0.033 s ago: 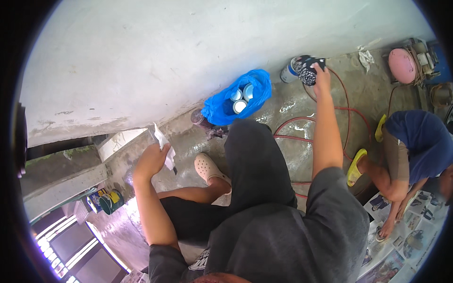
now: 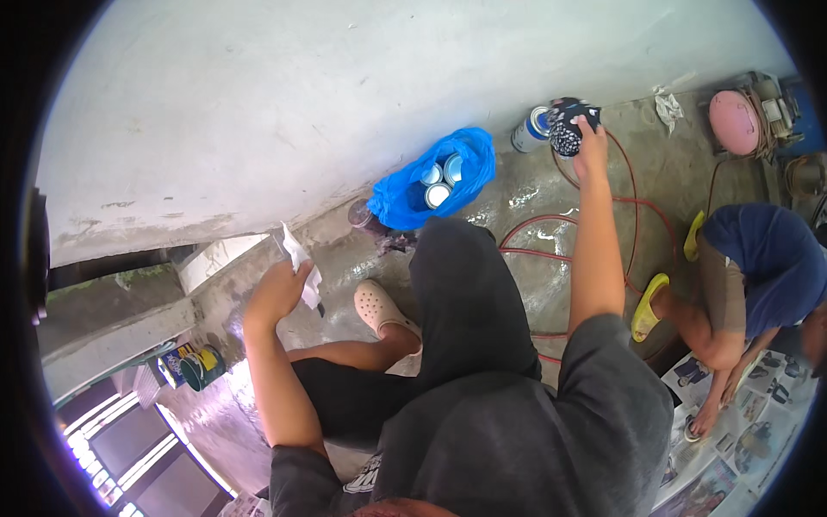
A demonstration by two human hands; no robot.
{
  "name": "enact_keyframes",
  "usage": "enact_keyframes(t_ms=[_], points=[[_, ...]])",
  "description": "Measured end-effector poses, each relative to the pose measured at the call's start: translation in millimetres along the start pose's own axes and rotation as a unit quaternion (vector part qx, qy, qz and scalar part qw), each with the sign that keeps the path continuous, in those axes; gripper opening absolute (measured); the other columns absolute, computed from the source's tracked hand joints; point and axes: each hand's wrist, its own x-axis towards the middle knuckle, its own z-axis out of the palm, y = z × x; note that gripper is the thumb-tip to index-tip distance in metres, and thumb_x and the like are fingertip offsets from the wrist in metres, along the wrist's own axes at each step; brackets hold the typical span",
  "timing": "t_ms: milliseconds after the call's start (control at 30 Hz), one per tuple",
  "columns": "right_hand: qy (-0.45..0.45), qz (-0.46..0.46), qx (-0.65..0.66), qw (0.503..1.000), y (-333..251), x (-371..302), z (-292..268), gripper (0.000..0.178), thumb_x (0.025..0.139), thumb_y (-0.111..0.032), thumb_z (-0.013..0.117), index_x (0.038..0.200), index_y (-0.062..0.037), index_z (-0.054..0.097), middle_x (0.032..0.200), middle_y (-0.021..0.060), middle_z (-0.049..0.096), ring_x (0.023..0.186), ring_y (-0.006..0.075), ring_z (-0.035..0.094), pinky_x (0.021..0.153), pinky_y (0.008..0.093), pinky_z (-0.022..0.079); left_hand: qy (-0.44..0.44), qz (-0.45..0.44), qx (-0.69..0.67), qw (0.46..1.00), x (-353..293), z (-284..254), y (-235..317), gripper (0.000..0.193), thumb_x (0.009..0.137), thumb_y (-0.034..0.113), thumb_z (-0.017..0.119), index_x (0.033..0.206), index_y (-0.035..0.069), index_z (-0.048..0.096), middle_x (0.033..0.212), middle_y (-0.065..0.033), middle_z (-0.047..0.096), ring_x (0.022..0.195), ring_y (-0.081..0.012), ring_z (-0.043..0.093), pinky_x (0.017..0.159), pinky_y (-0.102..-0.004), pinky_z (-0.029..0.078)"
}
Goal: The person handles a face mask, uses a metal ruler to measure materials from several cans, and wipes surfaces with a paper towel while crouching in a garage area.
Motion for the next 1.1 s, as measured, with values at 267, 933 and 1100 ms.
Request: enact_keyframes(t_ms=[267,933,1100], points=[[-0.202,-0.399,-0.352,0.822,-31.4,-229.0,132.9,0.049,0.084,0.013,0.045,0.129,0.0033,0.062,0.126,0.0207,0.065,0.117,0.0340,0.063,0.104,0.0435,0.046,-0.027,0.047,-0.406,0.912,11.3,9.9,65.8,0.068,0.097,0.056,0.056,0.127,-0.005,0.064,0.124,-0.0173,0.068,0.116,-0.0248,0.060,0.100,-0.0364,0.044],[-0.464,-0.464,-0.242,0.714,-143.6,-277.3,256.1,0.029,0.093,-0.008,0.062,0.121,-0.0003,0.066,0.138,0.0172,0.057,0.131,0.0317,0.052,0.111,0.0409,0.038,0.180,0.252,-0.319,0.896,-103.0,21.4,73.9,0.071,0.094,0.052,0.062,0.134,-0.005,0.052,0.126,-0.0261,0.063,0.119,-0.0354,0.059,0.102,-0.0397,0.044],[-0.411,-0.673,-0.156,0.595,-204.2,-302.9,346.6,0.030,0.094,-0.011,0.063,0.123,-0.0037,0.067,0.138,0.0139,0.057,0.131,0.0300,0.052,0.110,0.0403,0.040,0.208,0.044,-0.518,0.828,-171.9,29.3,44.5,0.061,0.095,0.035,0.068,0.135,-0.007,0.049,0.123,-0.0168,0.061,0.114,-0.0234,0.057,0.100,-0.0347,0.045]])
